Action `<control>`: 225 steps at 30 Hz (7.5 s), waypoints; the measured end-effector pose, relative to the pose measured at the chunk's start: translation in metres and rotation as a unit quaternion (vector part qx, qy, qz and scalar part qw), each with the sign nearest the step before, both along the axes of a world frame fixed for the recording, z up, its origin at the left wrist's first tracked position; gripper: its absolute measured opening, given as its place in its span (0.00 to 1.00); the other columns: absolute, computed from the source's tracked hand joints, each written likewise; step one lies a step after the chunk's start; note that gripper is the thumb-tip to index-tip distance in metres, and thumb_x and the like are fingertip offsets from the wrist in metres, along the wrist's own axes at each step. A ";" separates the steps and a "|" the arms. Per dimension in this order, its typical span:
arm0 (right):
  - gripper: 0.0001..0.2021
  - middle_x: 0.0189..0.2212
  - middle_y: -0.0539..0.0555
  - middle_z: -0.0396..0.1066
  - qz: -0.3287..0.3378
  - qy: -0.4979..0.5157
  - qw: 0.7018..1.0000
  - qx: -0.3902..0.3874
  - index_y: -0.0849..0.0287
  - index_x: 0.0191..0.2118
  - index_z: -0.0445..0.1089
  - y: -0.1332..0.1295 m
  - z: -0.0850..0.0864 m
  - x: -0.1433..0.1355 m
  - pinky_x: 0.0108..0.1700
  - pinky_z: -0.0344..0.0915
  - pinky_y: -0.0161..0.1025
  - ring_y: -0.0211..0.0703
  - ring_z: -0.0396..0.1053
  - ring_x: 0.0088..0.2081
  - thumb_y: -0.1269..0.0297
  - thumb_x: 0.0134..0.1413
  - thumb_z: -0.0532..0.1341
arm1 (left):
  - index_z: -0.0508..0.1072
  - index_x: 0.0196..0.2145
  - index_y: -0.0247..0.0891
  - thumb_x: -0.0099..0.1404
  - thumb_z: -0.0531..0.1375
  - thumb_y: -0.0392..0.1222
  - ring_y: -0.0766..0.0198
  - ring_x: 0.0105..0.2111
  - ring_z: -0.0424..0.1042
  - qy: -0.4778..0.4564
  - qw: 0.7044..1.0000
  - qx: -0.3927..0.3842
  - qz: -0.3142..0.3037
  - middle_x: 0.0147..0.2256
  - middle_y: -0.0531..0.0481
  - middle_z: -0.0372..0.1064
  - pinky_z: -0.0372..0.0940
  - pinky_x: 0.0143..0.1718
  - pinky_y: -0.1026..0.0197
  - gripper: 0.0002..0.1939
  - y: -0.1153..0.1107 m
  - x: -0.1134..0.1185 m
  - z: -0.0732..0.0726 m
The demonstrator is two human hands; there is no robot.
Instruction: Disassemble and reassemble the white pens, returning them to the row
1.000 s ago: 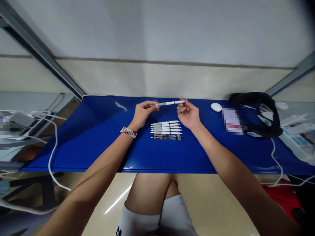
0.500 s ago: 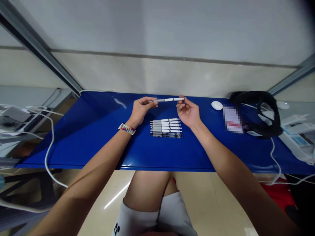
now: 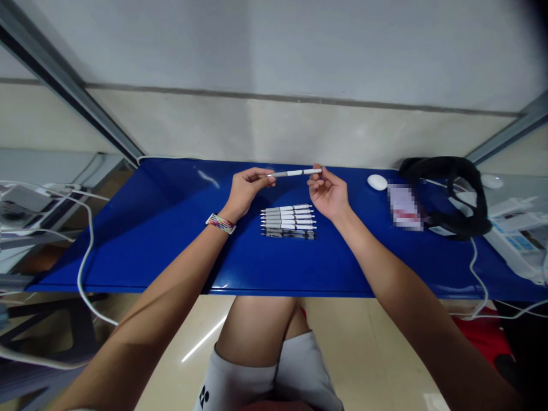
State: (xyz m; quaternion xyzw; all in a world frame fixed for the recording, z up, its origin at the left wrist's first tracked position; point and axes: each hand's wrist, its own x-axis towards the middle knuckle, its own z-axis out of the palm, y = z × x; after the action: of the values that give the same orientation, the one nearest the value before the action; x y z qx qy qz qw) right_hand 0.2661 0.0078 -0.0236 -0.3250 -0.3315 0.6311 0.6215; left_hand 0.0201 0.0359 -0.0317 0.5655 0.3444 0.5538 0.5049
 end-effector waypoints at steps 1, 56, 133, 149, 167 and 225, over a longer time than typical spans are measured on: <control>0.11 0.30 0.50 0.73 0.001 0.000 1.000 0.001 0.53 0.43 0.78 0.000 0.000 0.000 0.34 0.75 0.36 0.39 0.71 0.32 0.52 0.63 0.70 | 0.85 0.40 0.37 0.57 0.77 0.45 0.60 0.36 0.81 0.001 1.000 -0.001 -0.002 0.34 0.46 0.82 0.75 0.46 0.54 0.15 0.000 0.000 0.000; 0.05 0.37 0.55 0.80 0.056 -0.554 0.800 0.223 0.49 0.35 0.84 -0.020 0.003 0.026 0.44 0.69 0.49 0.50 0.75 0.39 0.61 0.60 0.69 | 0.84 0.33 0.44 0.66 0.61 0.38 0.55 0.39 0.78 0.349 0.911 0.197 -0.095 0.37 0.49 0.83 0.67 0.47 0.54 0.10 -0.015 -0.015 0.008; 0.11 0.50 0.56 0.82 -0.096 -0.536 0.813 0.205 0.51 0.44 0.80 -0.049 -0.008 -0.031 0.62 0.70 0.56 0.55 0.78 0.56 0.58 0.71 0.59 | 0.77 0.29 0.41 0.75 0.56 0.53 0.54 0.43 0.77 0.115 0.992 -0.010 0.054 0.37 0.46 0.80 0.69 0.52 0.53 0.21 -0.052 0.025 0.002; 0.16 0.70 0.60 0.68 0.047 -0.638 0.653 0.404 0.49 0.59 0.76 -0.116 -0.004 -0.026 0.72 0.63 0.71 0.62 0.61 0.74 0.67 0.69 0.63 | 0.78 0.34 0.41 0.75 0.55 0.52 0.53 0.48 0.76 0.129 0.987 -0.023 0.088 0.42 0.43 0.80 0.68 0.56 0.51 0.18 -0.034 0.009 0.003; 0.02 0.56 0.57 0.78 0.018 -0.596 0.706 0.383 0.49 0.38 0.78 -0.093 -0.004 -0.025 0.69 0.65 0.70 0.62 0.66 0.69 0.65 0.63 0.68 | 0.77 0.34 0.41 0.75 0.56 0.49 0.54 0.45 0.76 0.195 0.979 0.062 0.025 0.39 0.46 0.79 0.66 0.55 0.53 0.16 -0.036 0.013 0.021; 0.12 0.46 0.54 0.83 -0.148 -0.421 0.888 0.112 0.50 0.39 0.81 -0.067 -0.021 -0.038 0.61 0.68 0.55 0.56 0.77 0.55 0.58 0.64 0.59 | 0.78 0.37 0.41 0.73 0.54 0.45 0.54 0.49 0.75 0.119 0.986 -0.055 0.103 0.43 0.46 0.78 0.67 0.57 0.55 0.14 -0.083 0.025 0.002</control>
State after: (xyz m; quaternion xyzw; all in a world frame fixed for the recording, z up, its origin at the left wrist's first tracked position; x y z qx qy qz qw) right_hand 0.2280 -0.0589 -0.0442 -0.5336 -0.5786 0.2947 0.5419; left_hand 0.0454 -0.0475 -0.0300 0.5605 0.4882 0.5118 0.4308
